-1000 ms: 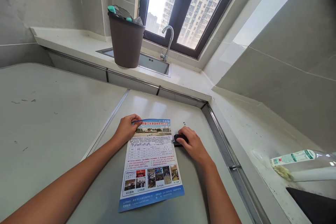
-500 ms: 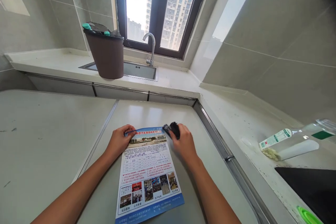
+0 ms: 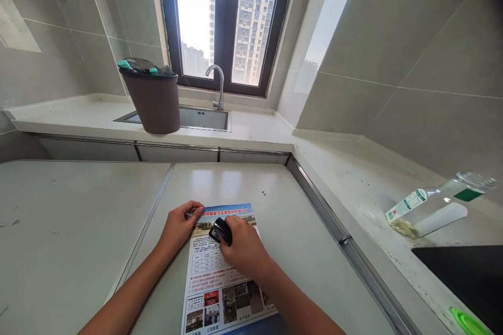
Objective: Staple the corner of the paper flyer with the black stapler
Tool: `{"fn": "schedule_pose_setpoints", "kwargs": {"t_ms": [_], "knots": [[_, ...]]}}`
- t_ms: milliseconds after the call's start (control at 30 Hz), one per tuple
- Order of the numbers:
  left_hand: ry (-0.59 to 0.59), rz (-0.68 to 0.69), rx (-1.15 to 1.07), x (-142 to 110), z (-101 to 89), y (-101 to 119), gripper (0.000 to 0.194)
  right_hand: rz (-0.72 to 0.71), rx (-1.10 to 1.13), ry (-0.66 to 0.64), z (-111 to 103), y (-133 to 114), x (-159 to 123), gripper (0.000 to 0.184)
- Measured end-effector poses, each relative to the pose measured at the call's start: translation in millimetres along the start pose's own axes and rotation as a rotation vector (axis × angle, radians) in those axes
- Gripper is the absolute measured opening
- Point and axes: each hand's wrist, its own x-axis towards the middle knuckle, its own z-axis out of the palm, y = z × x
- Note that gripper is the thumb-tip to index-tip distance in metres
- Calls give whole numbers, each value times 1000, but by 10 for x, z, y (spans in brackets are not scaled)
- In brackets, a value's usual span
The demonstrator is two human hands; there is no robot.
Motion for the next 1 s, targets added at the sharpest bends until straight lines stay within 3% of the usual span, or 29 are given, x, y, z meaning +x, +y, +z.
{"fn": "schedule_pose_setpoints", "kwargs": {"t_ms": [167,333,467,733,933,1000], "knots": [[68,-25,-65,4,-9,18,37,107,27,-185,-417,379,-43,16],[89,-26,-41,6,-46,14,38,223,36,-268,-764,860,-63,39],[85,-45,-31,-1,-57,12,39,240,74,-249,-818,981,-35,35],[82,-58,-22,4,-57,-21,42,181,108,-347,-851,994,-38,34],[75,-82,-27,14,-51,-45,42,139,130,-355,-900,1034,-43,27],[86,-76,-55,14,-52,-32,42,140,195,-310,-918,1083,-8,33]]}}
